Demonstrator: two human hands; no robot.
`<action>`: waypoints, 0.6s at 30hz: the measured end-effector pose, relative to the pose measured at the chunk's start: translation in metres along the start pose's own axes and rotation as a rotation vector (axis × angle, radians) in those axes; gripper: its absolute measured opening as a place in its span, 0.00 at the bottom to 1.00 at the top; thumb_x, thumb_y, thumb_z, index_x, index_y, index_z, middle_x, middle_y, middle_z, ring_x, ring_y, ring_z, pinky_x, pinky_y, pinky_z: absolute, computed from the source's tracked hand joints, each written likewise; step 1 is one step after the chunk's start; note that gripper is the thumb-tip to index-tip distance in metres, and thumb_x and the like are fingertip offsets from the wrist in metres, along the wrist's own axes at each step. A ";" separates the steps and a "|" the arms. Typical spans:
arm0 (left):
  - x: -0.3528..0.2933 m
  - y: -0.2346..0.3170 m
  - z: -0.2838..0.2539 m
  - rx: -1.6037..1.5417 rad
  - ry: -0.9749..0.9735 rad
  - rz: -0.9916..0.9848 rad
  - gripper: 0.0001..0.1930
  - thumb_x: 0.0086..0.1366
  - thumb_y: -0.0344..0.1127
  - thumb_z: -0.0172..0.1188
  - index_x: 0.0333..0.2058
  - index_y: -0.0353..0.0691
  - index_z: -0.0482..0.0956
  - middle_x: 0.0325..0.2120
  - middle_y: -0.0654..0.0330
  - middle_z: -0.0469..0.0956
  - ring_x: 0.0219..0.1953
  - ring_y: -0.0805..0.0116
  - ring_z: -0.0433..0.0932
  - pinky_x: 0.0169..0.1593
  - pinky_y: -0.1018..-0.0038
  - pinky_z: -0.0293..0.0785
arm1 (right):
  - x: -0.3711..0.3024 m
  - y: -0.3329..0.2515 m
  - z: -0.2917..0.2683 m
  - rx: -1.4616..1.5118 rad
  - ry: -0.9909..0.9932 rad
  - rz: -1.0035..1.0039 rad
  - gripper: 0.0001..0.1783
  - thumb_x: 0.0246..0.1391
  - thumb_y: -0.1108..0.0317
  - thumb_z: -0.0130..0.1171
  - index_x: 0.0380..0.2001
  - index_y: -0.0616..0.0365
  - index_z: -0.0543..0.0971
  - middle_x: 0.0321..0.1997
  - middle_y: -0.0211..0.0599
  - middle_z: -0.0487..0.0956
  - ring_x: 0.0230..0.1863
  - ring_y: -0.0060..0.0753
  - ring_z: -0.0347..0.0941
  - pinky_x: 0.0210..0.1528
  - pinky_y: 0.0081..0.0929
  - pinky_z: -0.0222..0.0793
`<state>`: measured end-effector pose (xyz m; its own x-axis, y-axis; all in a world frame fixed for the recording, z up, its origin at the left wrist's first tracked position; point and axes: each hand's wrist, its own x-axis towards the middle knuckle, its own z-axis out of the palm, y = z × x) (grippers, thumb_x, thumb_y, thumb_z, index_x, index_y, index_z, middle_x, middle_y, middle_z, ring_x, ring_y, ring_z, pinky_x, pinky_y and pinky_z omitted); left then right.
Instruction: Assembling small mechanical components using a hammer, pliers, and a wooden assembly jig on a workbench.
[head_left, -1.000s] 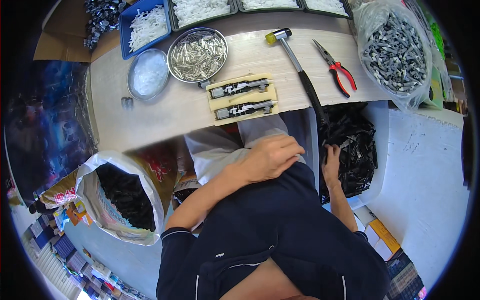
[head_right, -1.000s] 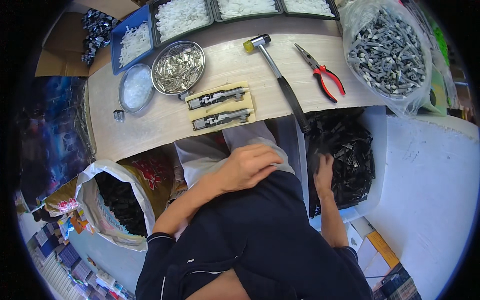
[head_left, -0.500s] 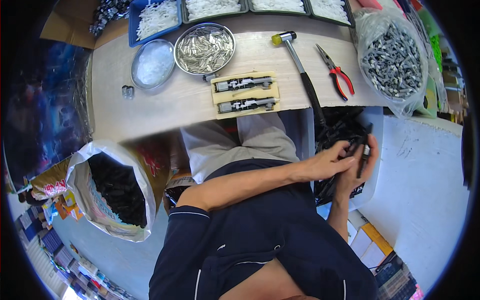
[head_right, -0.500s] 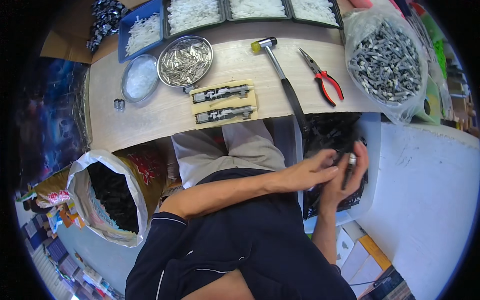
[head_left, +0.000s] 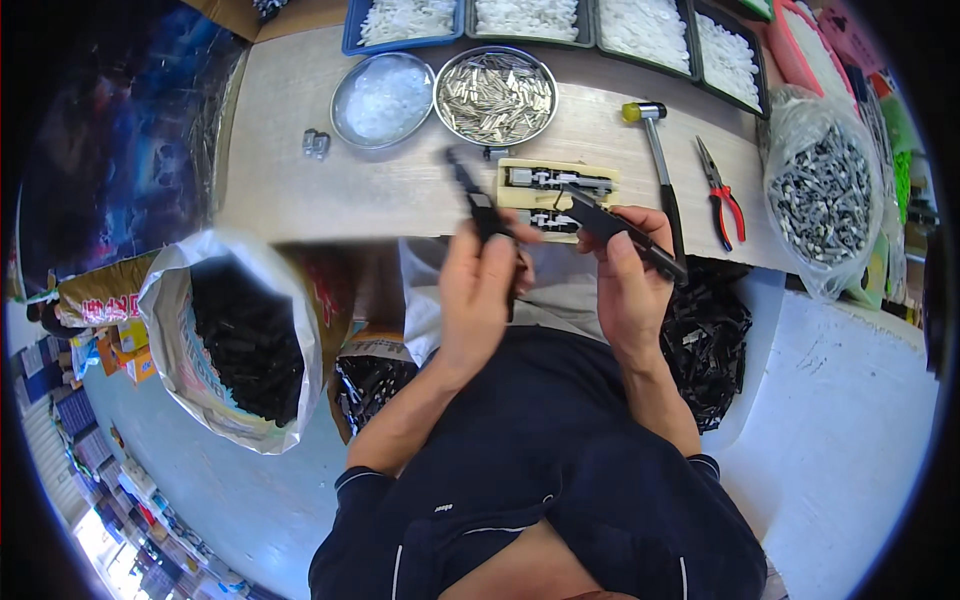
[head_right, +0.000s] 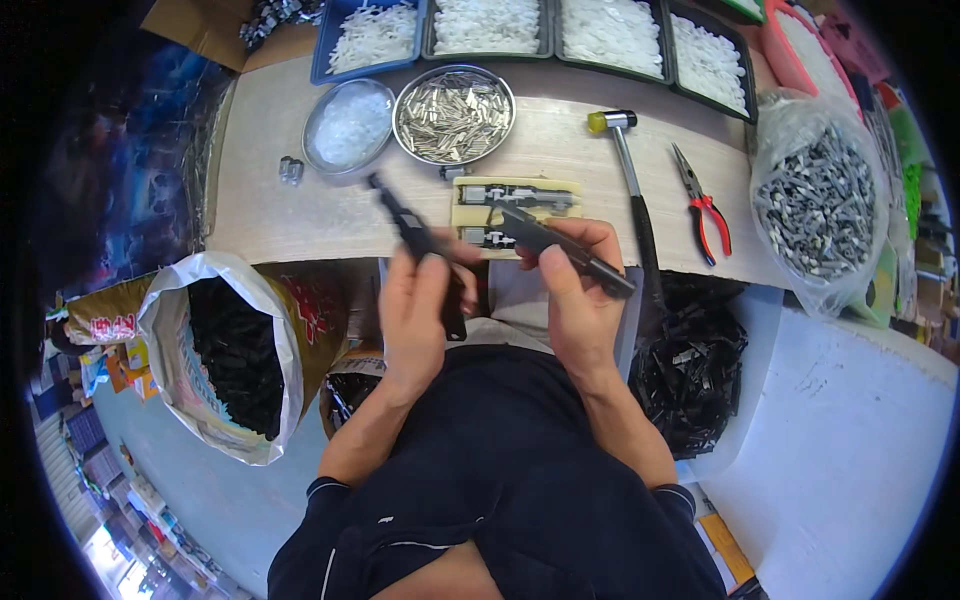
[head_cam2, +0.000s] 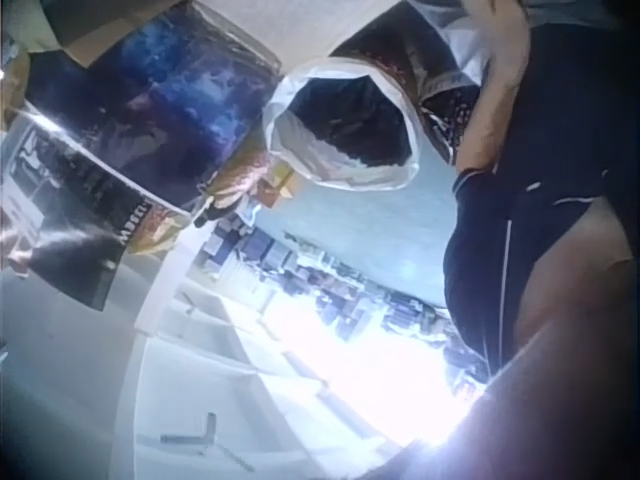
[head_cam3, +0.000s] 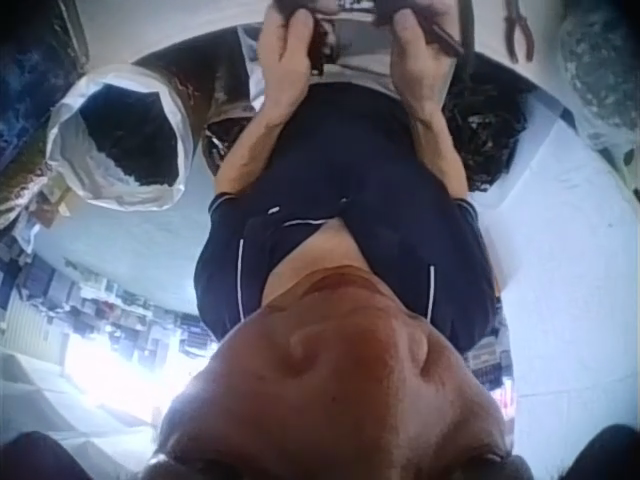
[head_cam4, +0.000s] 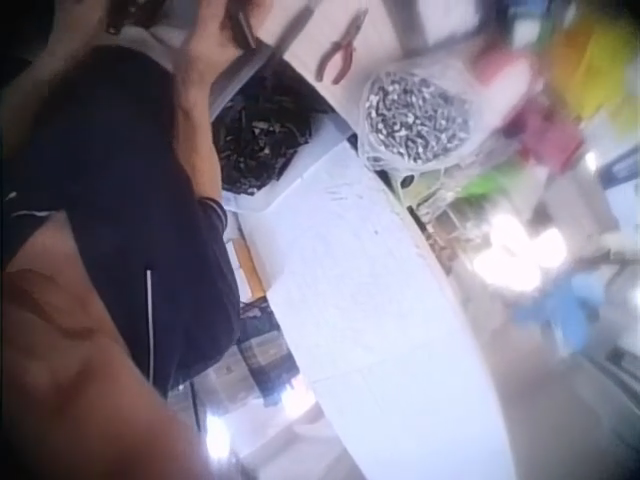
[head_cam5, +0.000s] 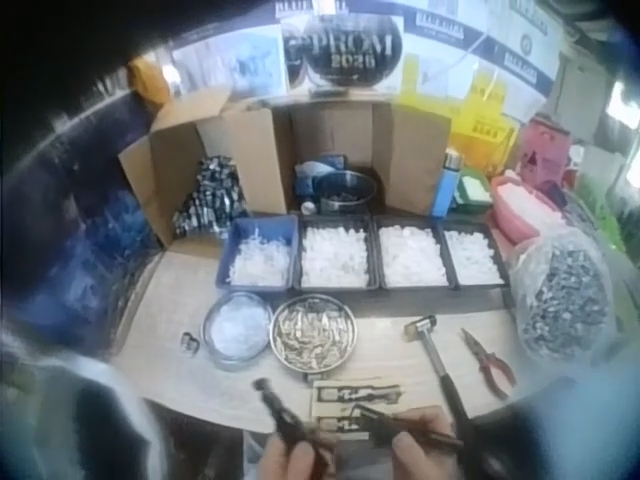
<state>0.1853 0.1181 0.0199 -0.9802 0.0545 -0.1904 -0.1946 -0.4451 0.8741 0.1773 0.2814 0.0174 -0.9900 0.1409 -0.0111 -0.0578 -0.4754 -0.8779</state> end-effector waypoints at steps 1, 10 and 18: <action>0.004 -0.001 -0.004 0.018 0.061 0.092 0.13 0.76 0.31 0.46 0.56 0.36 0.67 0.48 0.56 0.78 0.36 0.77 0.76 0.38 0.80 0.74 | 0.001 0.001 -0.001 -0.002 -0.004 0.004 0.15 0.62 0.72 0.59 0.49 0.66 0.72 0.45 0.44 0.79 0.45 0.33 0.78 0.49 0.31 0.75; 0.020 0.024 -0.013 0.144 -0.016 -0.049 0.21 0.69 0.27 0.59 0.58 0.33 0.65 0.40 0.61 0.79 0.35 0.79 0.79 0.37 0.83 0.73 | 0.009 -0.009 -0.018 -0.155 -0.067 0.147 0.36 0.52 0.71 0.69 0.63 0.61 0.66 0.52 0.41 0.76 0.45 0.33 0.76 0.50 0.31 0.75; 0.030 0.020 -0.024 0.036 0.075 -0.106 0.18 0.70 0.28 0.57 0.56 0.34 0.67 0.39 0.59 0.80 0.35 0.75 0.80 0.33 0.81 0.72 | 0.049 -0.020 -0.030 -1.253 -0.367 -0.319 0.21 0.47 0.78 0.68 0.47 0.59 0.83 0.48 0.41 0.77 0.47 0.39 0.74 0.49 0.30 0.72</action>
<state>0.1524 0.0893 0.0209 -0.9488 0.0323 -0.3141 -0.2994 -0.4078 0.8626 0.1340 0.3238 0.0206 -0.9440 -0.2369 0.2297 -0.3299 0.6712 -0.6638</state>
